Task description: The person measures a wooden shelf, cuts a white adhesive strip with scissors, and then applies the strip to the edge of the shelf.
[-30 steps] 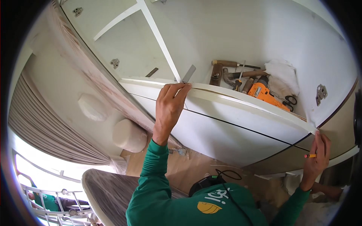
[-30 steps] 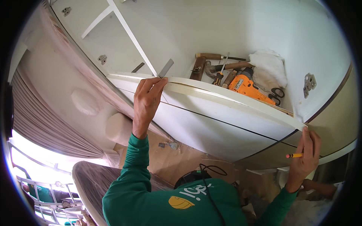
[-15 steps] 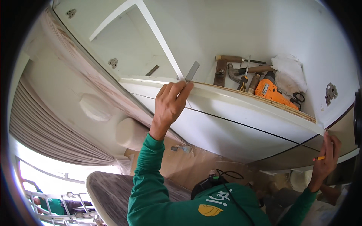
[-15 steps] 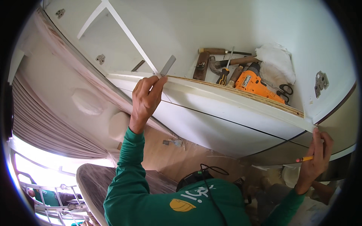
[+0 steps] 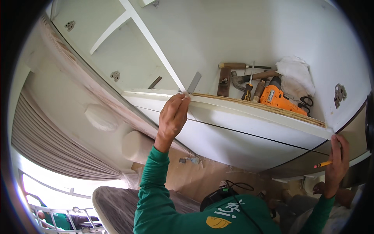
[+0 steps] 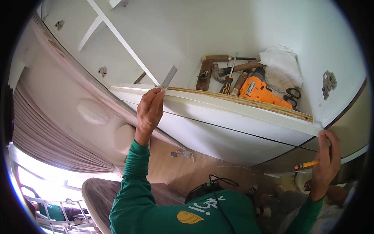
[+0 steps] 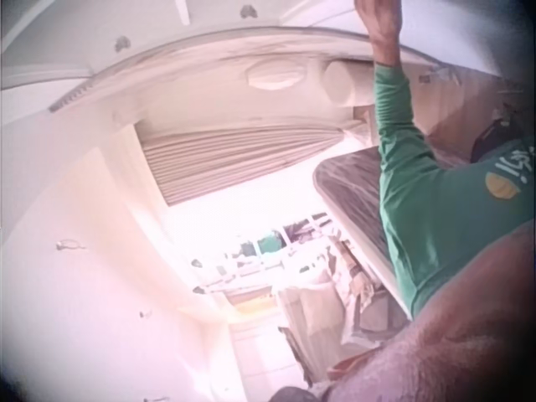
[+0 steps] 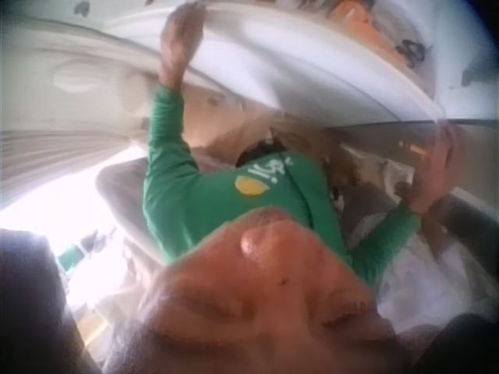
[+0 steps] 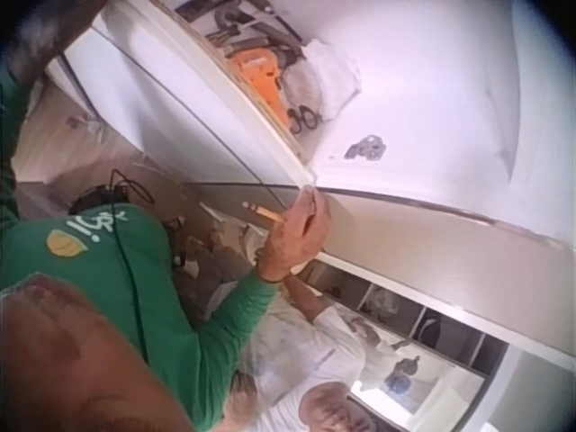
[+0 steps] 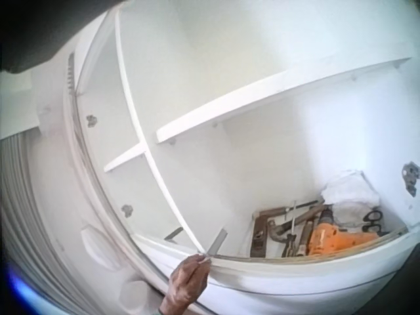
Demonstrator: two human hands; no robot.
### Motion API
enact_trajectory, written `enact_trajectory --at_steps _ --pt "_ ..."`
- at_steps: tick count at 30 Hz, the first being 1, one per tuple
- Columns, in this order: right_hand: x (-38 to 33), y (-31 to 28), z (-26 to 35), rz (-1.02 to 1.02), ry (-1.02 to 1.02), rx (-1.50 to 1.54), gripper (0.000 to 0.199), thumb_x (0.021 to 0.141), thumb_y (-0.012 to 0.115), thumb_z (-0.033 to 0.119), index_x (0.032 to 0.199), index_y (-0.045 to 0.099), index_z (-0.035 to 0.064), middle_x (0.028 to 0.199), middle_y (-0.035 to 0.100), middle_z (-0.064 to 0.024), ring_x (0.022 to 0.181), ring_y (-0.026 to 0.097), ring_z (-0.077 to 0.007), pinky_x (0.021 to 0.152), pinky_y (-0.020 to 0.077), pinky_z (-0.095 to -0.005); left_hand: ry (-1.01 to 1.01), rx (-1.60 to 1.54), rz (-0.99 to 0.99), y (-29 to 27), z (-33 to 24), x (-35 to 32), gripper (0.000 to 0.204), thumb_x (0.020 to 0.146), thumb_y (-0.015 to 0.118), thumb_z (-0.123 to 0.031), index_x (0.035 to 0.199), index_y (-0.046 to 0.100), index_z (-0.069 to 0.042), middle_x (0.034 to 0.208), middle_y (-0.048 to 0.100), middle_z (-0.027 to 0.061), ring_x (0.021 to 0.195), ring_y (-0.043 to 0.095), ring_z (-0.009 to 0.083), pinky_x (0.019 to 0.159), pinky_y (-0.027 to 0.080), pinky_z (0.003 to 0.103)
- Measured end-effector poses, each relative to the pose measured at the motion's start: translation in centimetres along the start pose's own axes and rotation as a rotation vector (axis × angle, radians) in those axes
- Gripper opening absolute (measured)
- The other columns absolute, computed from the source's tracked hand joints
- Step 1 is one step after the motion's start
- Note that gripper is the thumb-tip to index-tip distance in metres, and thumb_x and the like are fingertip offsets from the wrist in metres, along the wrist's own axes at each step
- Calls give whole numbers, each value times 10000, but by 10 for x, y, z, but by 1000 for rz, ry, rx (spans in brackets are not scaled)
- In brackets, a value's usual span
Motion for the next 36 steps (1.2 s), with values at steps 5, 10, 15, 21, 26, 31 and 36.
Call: enact_trajectory --at_steps 5,10,15,21,26,31,36 --pt "0 -1 0 -48 -19 -20 488 856 641 -223 1286 707 -4 1225 647 -167 1061 677 -315 814 553 -350 -19 -2 -12 2 1 -2 301 806 810 116 1084 733 29 1064 607 102 1036 720 300 836 639 378" --pt "2 -2 -1 -64 -20 1 493 863 647 -218 1299 710 3 1234 645 -168 1065 677 -310 825 556 -356 -41 -14 25 4 0 -3 326 812 779 146 1105 726 13 1076 647 121 1044 720 308 866 635 381" --pt "7 -6 1 -31 7 40 515 852 608 -227 1301 715 0 1242 648 -147 1015 657 -270 751 525 -322 -131 -37 229 3 3 9 375 798 764 94 1157 718 -6 1111 617 110 1057 669 326 869 588 442" --pt "9 -5 -3 -3 66 54 507 823 601 -220 1266 735 -13 1237 651 -121 906 612 -216 656 455 -296 -141 -132 317 -9 -45 49 440 868 769 -49 1301 694 -41 1288 628 139 1192 607 368 1004 499 509" --pt "16 -5 4 -21 12 47 505 820 609 -208 1262 741 0 1227 654 -112 861 604 -202 635 452 -298 -143 -303 341 14 -114 74 583 896 806 -183 1442 632 -77 1533 554 159 1475 476 406 1196 418 535" --pt "14 -6 0 -6 24 23 509 841 606 -206 1283 728 16 1232 651 -129 903 624 -236 680 475 -316 -143 -312 297 44 -133 70 478 931 777 -204 1385 679 -89 1476 623 126 1434 531 387 1198 415 546" --pt "15 -8 6 -23 0 1 528 832 615 -206 1285 736 38 1226 657 -113 820 597 -201 590 442 -303 -174 -309 251 50 -132 65 422 936 771 -200 1338 709 -87 1404 681 105 1371 595 370 1177 437 532"
Point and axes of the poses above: each hand's wrist, its own x-axis towards the middle knuckle, its own y-axis out of the palm, z = x × y, the point moved 10 cm from there along x, towards the middle knuckle
